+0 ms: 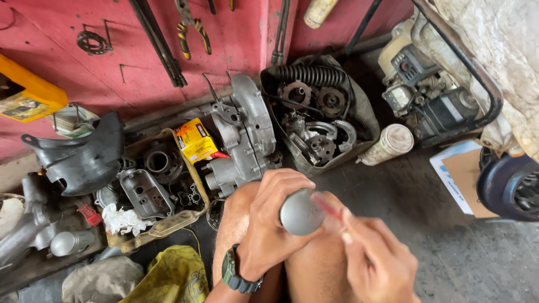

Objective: Scrubbing a motorcycle engine piston with a wire brush to remove debris

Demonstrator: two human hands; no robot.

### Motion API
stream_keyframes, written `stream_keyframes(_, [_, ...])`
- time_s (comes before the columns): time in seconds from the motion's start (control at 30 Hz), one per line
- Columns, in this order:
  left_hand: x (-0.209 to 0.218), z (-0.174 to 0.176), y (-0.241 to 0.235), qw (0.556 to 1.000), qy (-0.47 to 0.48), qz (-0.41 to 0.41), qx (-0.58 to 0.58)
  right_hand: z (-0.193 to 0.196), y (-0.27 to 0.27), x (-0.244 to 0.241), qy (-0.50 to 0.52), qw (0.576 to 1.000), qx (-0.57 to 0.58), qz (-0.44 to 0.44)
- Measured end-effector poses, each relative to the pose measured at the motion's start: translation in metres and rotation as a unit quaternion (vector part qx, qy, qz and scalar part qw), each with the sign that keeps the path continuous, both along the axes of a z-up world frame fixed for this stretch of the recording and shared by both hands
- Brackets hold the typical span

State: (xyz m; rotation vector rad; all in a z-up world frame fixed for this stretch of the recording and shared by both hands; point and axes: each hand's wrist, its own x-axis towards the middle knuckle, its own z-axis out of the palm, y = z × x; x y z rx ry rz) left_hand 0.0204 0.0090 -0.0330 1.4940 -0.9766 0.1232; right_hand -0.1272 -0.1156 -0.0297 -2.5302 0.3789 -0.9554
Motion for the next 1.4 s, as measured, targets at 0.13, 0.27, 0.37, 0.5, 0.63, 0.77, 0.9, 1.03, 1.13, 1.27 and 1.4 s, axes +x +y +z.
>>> stream_keyframes(0.13, [0.0, -0.003, -0.002, 1.0, -0.01, 0.013, -0.006, -0.003, 0.005, 0.0, -0.025, 0.994, 0.032, 0.1])
stream_keyframes(0.27, [0.0, 0.001, -0.001, 1.0, -0.009, 0.005, -0.003, -0.001, 0.006, -0.001, -0.022, 0.997, 0.011, 0.071])
stream_keyframes(0.37, [-0.001, 0.0, 0.001, 1.0, -0.008, 0.003, -0.002, 0.005, 0.004, 0.0, -0.005, 0.998, 0.022, 0.056])
stream_keyframes(0.5, [-0.003, 0.004, 0.003, 1.0, -0.008, -0.006, -0.008, 0.012, 0.021, 0.0, 0.019, 0.999, 0.038, -0.017])
stream_keyframes(0.63, [-0.003, 0.002, 0.005, 1.0, -0.006, 0.005, -0.004, 0.005, 0.011, -0.005, 0.04, 0.999, 0.026, 0.015])
stream_keyframes(0.77, [0.0, 0.004, 0.003, 1.0, -0.014, 0.011, -0.015, 0.007, 0.011, 0.004, 0.002, 0.999, 0.023, 0.045])
stream_keyframes(0.9, [-0.003, 0.004, 0.005, 1.0, -0.003, 0.008, -0.009, 0.0, -0.009, 0.001, -0.023, 0.999, -0.019, 0.04])
stream_keyframes(1.03, [-0.001, 0.003, 0.002, 1.0, -0.02, 0.007, -0.015, 0.014, 0.022, 0.001, 0.044, 0.996, 0.081, 0.011])
stream_keyframes(1.13, [-0.003, 0.004, 0.002, 0.999, -0.012, 0.021, -0.021, 0.012, 0.017, 0.002, 0.004, 0.999, 0.041, -0.004])
stream_keyframes(1.27, [-0.004, 0.005, 0.002, 0.999, -0.014, 0.017, -0.025, 0.027, 0.033, 0.005, 0.026, 0.996, 0.079, -0.043])
stream_keyframes(1.4, [-0.008, 0.009, 0.004, 1.0, -0.002, 0.019, -0.022, 0.012, 0.018, 0.007, -0.018, 0.996, 0.071, -0.057])
